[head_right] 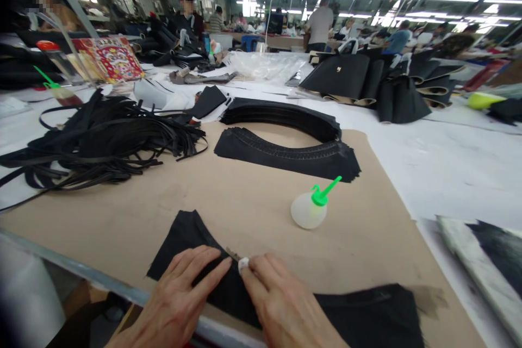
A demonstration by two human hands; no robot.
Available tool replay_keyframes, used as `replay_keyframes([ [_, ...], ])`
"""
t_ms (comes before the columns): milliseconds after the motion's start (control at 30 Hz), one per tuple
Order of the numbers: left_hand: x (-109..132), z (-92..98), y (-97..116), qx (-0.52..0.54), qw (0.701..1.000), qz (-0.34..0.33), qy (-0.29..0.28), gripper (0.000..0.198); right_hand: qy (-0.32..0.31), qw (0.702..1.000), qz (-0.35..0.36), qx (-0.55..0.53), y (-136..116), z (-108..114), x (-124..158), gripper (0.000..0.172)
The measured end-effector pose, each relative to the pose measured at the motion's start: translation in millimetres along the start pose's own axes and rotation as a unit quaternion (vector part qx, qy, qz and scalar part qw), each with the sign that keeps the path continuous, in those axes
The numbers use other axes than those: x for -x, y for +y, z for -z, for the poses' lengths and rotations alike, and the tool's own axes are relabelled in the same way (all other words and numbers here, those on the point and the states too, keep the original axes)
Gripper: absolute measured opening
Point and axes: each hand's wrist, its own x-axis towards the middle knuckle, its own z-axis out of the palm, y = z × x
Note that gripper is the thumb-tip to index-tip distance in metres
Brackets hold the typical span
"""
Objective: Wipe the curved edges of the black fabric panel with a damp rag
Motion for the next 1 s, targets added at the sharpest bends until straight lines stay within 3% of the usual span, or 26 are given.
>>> replay_keyframes([
  [133, -10, -1.7, 8, 0.018, 0.998, -0.048, 0.036, 0.042, -0.004, 1.0, -0.002, -0.01, -7, -19, -9, 0.053],
  [233, -11, -4.8, 10, 0.012, 0.997, -0.076, 0.01, 0.041, 0.006, 1.0, -0.008, -0.017, -3, -23, 2, 0.056],
  [367, -6, -6.5, 7, 0.007, 0.997, -0.073, 0.005, 0.043, 0.016, 1.0, -0.017, -0.004, 12, -11, 28, 0.061],
  [500, -3, -8.3, 6, 0.016, 0.997, -0.076, 0.003, 0.046, 0.043, 0.999, -0.022, 0.024, 24, 11, 48, 0.054],
  [600, -5, -10.2, 10, 0.024, 0.998, -0.058, 0.011, 0.044, 0.078, 0.997, -0.026, -0.005, 22, 16, 45, 0.05],
  [700, -12, -12.8, 19, 0.033, 0.997, -0.048, 0.058, 0.041, 0.06, 0.997, -0.024, -0.044, 15, 4, 33, 0.051],
  [867, -20, -18.6, 30, 0.024, 0.994, -0.104, 0.008, 0.036, 0.027, 0.998, -0.048, -0.043, 9, -18, 30, 0.052],
  [1000, -19, -21.9, 29, 0.019, 0.994, -0.11, 0.0, 0.04, 0.037, 0.999, -0.035, -0.003, 15, -6, 49, 0.048],
])
